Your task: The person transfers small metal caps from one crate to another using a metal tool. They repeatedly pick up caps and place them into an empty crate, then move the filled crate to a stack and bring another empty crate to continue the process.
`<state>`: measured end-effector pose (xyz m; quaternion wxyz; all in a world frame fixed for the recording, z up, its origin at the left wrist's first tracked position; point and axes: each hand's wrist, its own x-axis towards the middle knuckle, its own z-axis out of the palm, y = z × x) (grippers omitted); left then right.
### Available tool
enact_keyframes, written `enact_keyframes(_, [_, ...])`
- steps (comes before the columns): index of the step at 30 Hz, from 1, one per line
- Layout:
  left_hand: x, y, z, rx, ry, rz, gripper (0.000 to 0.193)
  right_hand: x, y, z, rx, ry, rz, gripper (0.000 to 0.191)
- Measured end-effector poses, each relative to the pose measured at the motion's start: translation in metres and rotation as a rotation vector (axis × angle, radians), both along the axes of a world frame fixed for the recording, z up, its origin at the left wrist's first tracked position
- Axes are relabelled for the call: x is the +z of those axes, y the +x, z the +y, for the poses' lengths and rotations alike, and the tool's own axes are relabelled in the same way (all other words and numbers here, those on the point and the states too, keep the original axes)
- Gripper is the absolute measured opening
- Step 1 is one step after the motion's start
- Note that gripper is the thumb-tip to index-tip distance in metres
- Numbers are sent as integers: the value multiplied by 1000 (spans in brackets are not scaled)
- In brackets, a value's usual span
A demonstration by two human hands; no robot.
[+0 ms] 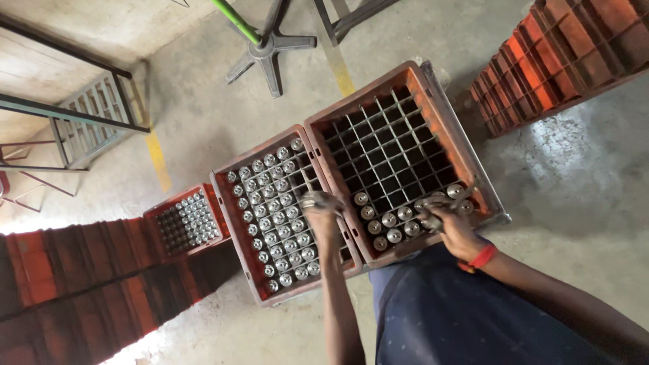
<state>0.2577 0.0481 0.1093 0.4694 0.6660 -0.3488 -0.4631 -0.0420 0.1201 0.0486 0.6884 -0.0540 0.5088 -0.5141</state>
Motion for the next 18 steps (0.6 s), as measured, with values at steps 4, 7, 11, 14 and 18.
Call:
enact_keyframes(4, [-10, -80, 57, -233, 25, -51, 18, 32, 36, -21, 76, -168, 0, 15])
enact_keyframes(7, [-13, -114, 91, -343, 3, -212, 20, 51, 46, -27, 125, -232, 70, 14])
enact_keyframes(11, [-6, -124, 104, -477, -27, -279, 30, 63, 40, -30, 225, -266, 59, 9])
enact_keyframes(14, [1, -128, 101, -487, 127, -190, 36, 62, 34, -29, 300, -209, 62, 11])
enact_keyframes(18, [8, -141, 97, -468, 83, -433, 47, 57, 31, -27, 238, -268, 72, 11])
